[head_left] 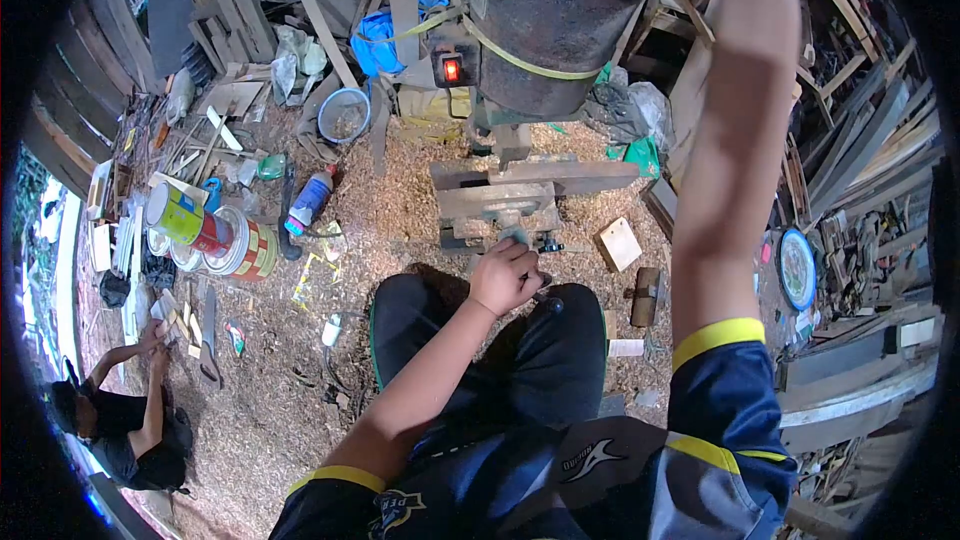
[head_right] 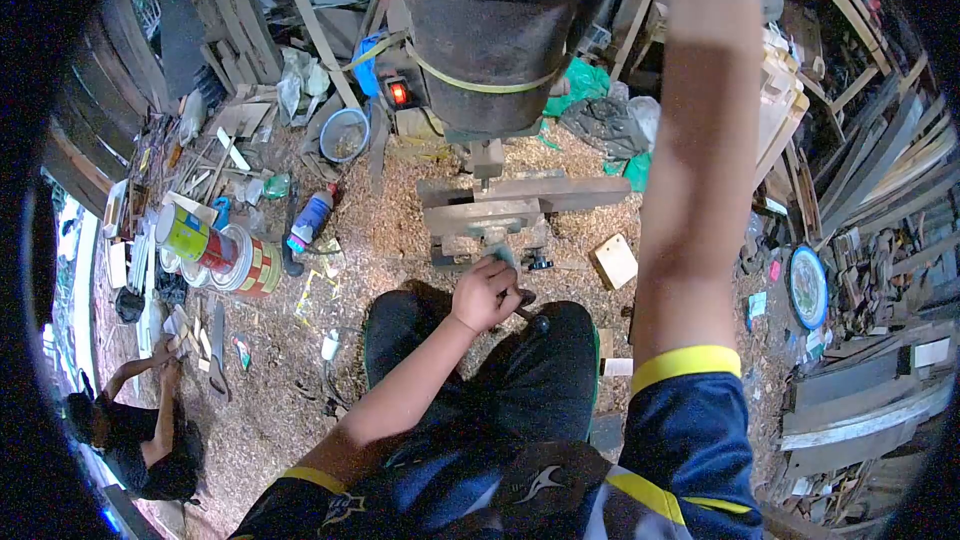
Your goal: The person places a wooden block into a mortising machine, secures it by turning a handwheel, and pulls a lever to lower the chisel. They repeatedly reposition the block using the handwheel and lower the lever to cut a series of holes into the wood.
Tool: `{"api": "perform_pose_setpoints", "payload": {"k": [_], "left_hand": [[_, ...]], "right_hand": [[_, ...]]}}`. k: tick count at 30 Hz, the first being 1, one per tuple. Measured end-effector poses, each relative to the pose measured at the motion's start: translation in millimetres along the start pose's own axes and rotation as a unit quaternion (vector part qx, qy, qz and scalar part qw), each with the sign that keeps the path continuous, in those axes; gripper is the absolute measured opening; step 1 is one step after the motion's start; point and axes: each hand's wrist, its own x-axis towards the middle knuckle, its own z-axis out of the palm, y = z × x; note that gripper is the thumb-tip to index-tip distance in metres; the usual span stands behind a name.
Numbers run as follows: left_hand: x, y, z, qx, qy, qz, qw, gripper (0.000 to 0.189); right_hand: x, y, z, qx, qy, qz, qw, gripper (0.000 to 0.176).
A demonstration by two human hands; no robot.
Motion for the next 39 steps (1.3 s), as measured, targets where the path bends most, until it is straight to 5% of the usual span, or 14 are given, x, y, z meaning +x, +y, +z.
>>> {"api": "perform_pose_setpoints", "payload": {"k": [10,12,13,14,15,24,28,39], "left_hand": [[-5,-3,4,0.013,-0.016,-0.003,1.000,0.012],[-6,0,3,0.016,0.005,0.000,1.000,0.012],[-5,1,4,0.019,0.028,0.001,0.999,0.013],[-4,1,2,0.018,0.031,0.000,0.999,0.013],[-3,0,-1,0.016,-0.010,-0.012,1.000,0.015],[-4,-1,1,0.008,-0.036,-0.027,0.999,0.017],[-1,-1,1,0.018,-0.025,-0.021,0.999,0.013],[-4,0,3,0.019,-0.024,-0.018,0.999,0.020]], "right_hand": [[-45,-13,12,0.032,0.058,-0.061,0.996,0.025],[-74,-23,4,-0.066,0.053,-0.113,0.990,0.028],[-86,-19,-37,0.132,-0.075,-0.025,0.988,0.029],[-125,-30,-18,0.131,-0.041,-0.035,0.990,0.024],[-143,-28,-33,0.151,-0.151,-0.054,0.975,0.021],[-149,-40,-30,0.076,-0.180,0.000,0.981,0.024],[-140,-30,-49,0.156,-0.243,-0.014,0.957,0.028],[-174,-36,-44,0.102,-0.183,-0.064,0.976,0.029]]}}
